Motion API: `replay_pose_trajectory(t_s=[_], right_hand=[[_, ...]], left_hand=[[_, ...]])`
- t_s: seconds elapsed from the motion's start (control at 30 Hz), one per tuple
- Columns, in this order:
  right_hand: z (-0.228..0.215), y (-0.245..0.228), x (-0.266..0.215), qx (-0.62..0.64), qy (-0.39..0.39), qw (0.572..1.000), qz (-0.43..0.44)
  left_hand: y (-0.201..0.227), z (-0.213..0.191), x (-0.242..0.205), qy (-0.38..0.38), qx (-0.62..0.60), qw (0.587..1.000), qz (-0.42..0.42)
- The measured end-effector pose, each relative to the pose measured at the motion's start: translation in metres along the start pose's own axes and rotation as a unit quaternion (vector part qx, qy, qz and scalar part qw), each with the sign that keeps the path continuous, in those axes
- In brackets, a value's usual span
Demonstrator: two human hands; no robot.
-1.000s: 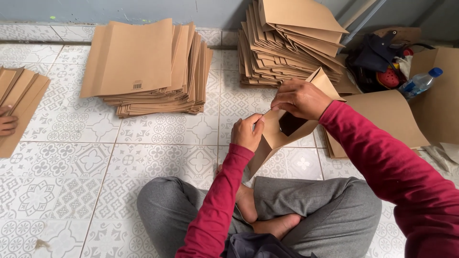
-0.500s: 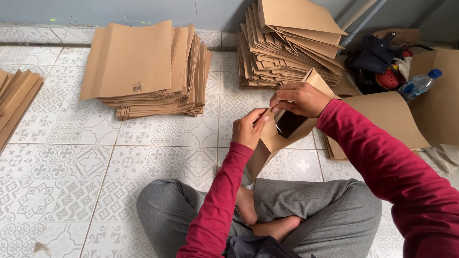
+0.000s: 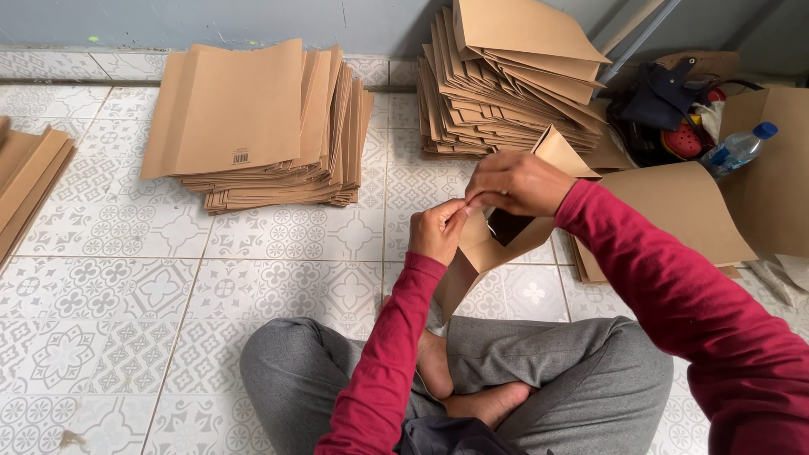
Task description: Folding brown paper sheets into bags while sitting on the floor.
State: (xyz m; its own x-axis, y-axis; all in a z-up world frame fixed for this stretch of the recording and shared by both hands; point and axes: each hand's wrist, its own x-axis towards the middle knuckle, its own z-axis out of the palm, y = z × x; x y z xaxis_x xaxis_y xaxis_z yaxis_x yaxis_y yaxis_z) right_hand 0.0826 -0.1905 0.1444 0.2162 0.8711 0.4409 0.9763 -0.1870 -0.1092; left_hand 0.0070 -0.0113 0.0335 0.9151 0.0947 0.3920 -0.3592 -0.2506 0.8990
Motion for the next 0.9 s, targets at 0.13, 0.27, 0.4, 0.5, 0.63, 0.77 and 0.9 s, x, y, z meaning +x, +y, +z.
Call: replay_pose_trajectory(t_s=[0.13,0.27,0.4,0.5,0.63,0.77,0.9], right_hand=[[0.005,-0.006,0.003,-0.062,0.0,0.998,-0.02],[0.003,0.008,-0.001,-0.049,0.011,0.999,0.002],[-0.032,0.049,-0.023,-0.016,0.028,0.992,0.119],[-0.085,0.045,-0.044,-0.079,0.021,0.976,0.201],[-0.058,0.054,-0.102,0.031,-0.003,0.917,0.397],[0.002,0.041,-0.168,0.032,0.129,0.897,0.421],[0.081,-0.011,-0.217,-0.065,0.255,0.915,0.305]], left_hand=[[0.01,-0.006,-0.006,-0.007,-0.008,1.0,-0.025],[0.001,-0.016,-0.004,-0.012,0.023,0.999,-0.04],[-0.001,-0.03,0.007,-0.018,0.008,1.0,-0.018],[-0.012,-0.048,0.02,-0.031,0.015,0.997,-0.069],[-0.023,-0.069,0.021,-0.064,-0.077,0.994,-0.036],[-0.022,-0.08,0.015,-0.096,-0.02,0.993,0.06],[-0.05,-0.092,-0.03,-0.1,0.054,0.985,0.129]])
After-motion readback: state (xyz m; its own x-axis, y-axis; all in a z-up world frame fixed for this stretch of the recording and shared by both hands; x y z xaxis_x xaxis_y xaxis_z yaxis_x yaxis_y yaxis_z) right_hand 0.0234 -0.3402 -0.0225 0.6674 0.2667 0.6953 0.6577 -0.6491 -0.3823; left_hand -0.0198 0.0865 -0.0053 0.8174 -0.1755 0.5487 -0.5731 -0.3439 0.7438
